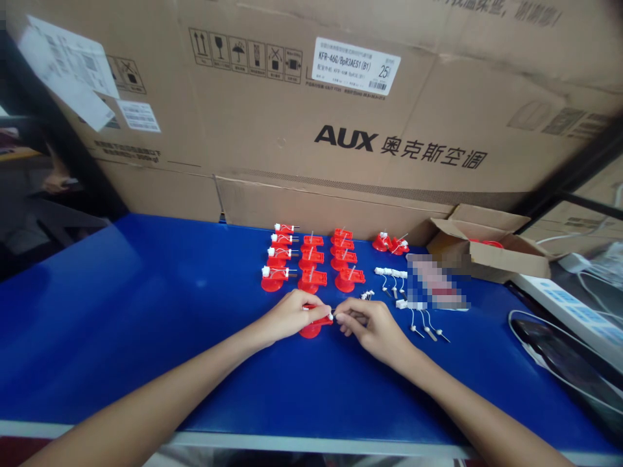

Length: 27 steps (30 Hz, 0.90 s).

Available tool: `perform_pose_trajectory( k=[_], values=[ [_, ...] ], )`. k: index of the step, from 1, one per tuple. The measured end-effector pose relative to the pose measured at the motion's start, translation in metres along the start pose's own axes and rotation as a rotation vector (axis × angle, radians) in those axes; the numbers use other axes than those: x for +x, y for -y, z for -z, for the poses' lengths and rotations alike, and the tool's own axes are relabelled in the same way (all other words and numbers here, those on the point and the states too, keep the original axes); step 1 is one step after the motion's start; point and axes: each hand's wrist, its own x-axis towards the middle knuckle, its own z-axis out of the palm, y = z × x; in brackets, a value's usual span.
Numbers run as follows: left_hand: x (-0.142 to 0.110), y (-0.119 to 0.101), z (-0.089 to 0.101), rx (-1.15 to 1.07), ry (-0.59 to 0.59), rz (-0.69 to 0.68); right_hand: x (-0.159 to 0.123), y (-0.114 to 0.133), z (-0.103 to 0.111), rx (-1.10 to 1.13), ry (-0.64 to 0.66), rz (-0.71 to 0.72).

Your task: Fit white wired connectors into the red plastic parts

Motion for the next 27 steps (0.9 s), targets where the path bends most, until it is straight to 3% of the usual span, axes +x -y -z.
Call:
perform_pose_trajectory(
  k=[10, 27],
  values=[
    [0.0000, 0.0006, -0.0003, 0.043, -0.002, -0.020, -0.0009, 0.0002, -0.0020, -0.192, -0.063, 0.123],
    [0.0006, 0.0009, 0.0009, 0.081, 0.011, -0.052, -0.0010, 0.0032, -0.0034, -0.317, -0.103, 0.259]
  ],
)
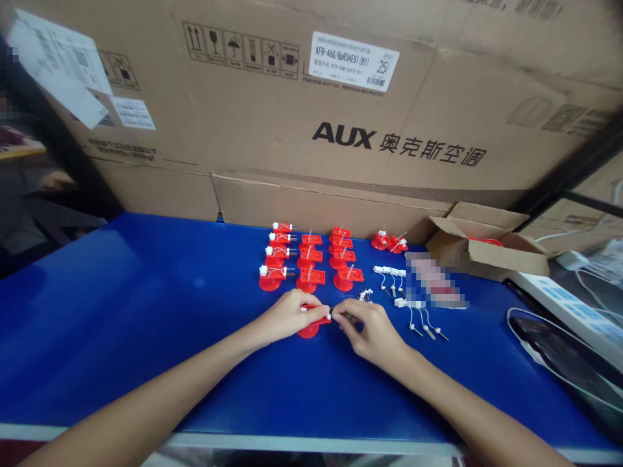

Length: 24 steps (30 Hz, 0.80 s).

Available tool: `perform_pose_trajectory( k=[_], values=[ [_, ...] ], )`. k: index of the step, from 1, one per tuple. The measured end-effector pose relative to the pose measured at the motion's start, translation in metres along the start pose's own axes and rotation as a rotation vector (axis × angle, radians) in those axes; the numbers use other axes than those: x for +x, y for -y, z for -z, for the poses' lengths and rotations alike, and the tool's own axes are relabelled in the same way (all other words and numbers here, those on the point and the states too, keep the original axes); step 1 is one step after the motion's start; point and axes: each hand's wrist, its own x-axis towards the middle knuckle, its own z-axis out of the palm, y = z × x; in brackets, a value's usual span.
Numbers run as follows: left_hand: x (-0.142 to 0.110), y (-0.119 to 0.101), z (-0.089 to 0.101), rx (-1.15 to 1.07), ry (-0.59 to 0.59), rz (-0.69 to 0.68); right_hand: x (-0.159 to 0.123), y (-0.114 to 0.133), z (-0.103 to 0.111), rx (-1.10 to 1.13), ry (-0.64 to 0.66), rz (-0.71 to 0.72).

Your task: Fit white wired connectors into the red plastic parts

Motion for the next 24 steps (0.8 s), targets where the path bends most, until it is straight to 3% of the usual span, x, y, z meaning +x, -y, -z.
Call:
perform_pose_trajectory(
  k=[10, 24],
  values=[
    [0.0007, 0.0002, 0.0022, 0.074, 0.043, -0.030, -0.0048, -0.0036, -0.0002, -0.135, 0.084, 0.023],
    [-0.0007, 0.0002, 0.0025, 0.065, 0.070, -0.038, -0.0076, -0.0033, 0.0000, -0.149, 0.110, 0.085]
  ],
)
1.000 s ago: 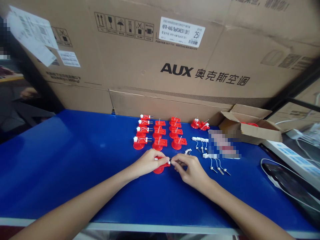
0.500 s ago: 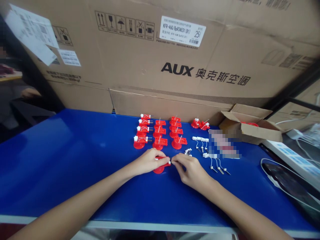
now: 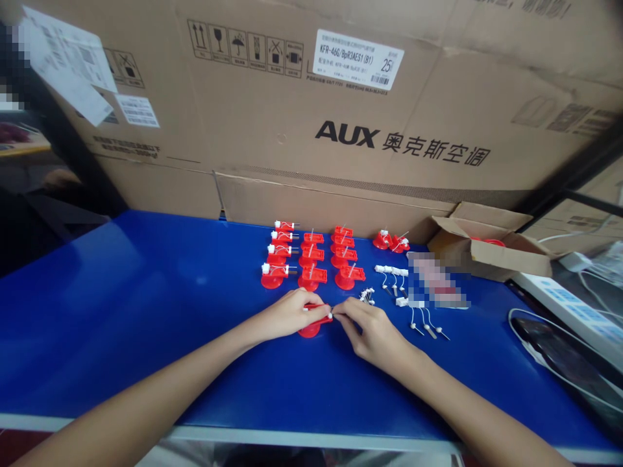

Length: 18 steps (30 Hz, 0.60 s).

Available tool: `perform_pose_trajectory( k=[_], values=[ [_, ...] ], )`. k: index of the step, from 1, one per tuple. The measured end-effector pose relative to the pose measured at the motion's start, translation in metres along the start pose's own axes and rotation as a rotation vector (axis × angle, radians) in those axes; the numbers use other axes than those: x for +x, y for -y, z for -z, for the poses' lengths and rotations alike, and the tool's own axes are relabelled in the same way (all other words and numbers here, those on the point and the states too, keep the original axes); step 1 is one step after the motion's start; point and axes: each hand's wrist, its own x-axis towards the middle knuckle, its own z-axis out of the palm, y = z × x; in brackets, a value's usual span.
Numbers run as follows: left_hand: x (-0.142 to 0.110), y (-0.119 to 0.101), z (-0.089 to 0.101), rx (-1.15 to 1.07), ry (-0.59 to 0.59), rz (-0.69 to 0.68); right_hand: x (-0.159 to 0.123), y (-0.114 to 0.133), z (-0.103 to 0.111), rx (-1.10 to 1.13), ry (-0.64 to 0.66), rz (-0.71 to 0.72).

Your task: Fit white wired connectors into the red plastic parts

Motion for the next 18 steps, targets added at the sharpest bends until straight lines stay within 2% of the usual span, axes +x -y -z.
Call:
perform_pose_trajectory(
  k=[7, 13, 18],
  values=[
    [0.0011, 0.0003, 0.0008, -0.023, 0.007, -0.029, 0.0002, -0.0011, 0.0022, -0.186, 0.050, 0.134],
    [0.0017, 0.0009, 0.0007, -0.028, 0.012, -0.031, -0.0005, -0.0032, 0.0002, -0.162, 0.015, 0.145],
    [0.0023, 0.0030, 0.0012, -0.027, 0.028, -0.011, -0.0011, -0.0021, -0.0001, -0.312, 0.020, 0.208]
  ],
)
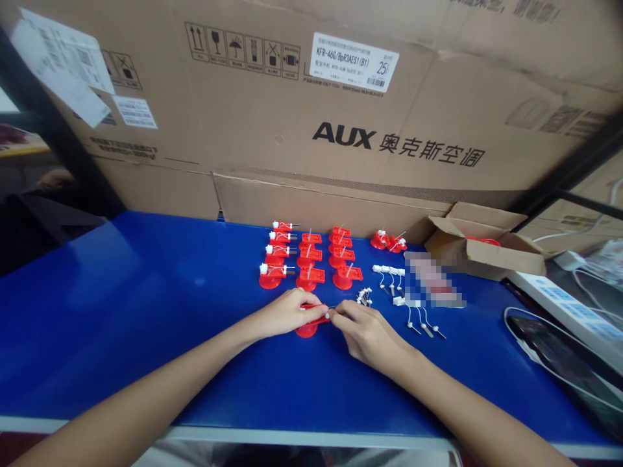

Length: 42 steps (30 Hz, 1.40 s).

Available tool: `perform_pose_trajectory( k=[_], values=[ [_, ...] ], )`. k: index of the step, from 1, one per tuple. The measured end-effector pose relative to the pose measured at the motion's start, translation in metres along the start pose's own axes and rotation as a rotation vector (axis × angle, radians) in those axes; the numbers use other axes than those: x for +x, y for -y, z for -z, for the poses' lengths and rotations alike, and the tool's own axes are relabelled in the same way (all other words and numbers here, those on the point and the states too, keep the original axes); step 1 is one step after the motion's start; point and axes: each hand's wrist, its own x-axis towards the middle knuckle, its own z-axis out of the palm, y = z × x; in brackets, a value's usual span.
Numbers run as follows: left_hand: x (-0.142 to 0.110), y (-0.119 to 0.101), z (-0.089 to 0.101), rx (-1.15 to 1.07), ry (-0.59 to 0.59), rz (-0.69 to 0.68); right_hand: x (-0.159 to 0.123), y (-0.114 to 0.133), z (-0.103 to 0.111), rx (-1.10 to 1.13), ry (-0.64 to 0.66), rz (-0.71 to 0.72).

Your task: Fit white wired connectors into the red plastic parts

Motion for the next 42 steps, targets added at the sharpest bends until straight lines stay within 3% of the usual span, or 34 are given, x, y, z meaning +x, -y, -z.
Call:
perform_pose_trajectory(
  k=[18, 29, 42],
  values=[
    [-0.0040, -0.0024, 0.0022, -0.008, 0.032, 0.027, -0.0016, 0.0036, -0.0024, -0.091, 0.015, 0.020],
    [-0.0061, -0.0024, 0.0014, -0.011, 0.040, 0.015, -0.0001, 0.0048, -0.0005, 0.209, 0.005, -0.109],
    [-0.0051, -0.0045, 0.0012, 0.030, -0.002, -0.002, 0.0011, 0.0034, -0.0001, 0.336, -0.012, -0.165]
  ],
)
